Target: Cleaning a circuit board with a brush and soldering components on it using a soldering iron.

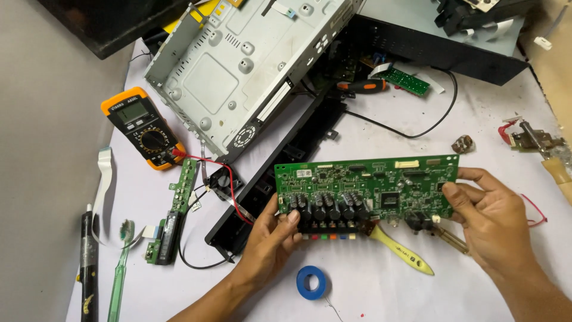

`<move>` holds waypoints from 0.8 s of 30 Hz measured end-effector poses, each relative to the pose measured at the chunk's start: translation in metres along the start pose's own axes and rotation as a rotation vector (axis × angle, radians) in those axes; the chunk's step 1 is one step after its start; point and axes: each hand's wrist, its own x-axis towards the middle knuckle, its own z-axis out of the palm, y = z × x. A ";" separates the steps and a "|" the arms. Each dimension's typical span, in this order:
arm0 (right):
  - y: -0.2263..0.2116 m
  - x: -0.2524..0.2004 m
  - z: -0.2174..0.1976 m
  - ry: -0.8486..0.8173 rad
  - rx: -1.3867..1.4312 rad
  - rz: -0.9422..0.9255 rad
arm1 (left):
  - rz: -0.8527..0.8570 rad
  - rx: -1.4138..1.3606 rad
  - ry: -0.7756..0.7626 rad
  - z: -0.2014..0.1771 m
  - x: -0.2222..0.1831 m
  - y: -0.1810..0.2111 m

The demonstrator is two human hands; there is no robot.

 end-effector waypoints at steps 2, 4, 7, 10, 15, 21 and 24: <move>-0.007 -0.004 0.012 0.022 -0.007 0.032 | -0.021 0.026 0.060 0.002 0.003 0.001; -0.011 -0.007 0.017 0.048 -0.016 0.066 | -0.046 0.052 0.119 0.006 0.005 0.001; -0.008 -0.008 0.013 0.029 0.024 0.096 | -0.019 -0.018 0.081 0.011 0.004 0.001; -0.005 -0.008 0.011 0.017 0.030 0.041 | -0.123 0.103 0.121 0.007 0.004 0.000; -0.005 -0.014 0.006 0.027 0.118 0.103 | 0.011 -0.087 -0.017 0.013 -0.002 0.005; -0.001 -0.022 0.004 0.000 0.142 0.007 | -0.101 -0.073 0.021 0.004 -0.004 0.000; -0.002 -0.024 0.007 -0.030 0.133 0.000 | -0.054 -0.109 -0.029 0.006 -0.004 0.002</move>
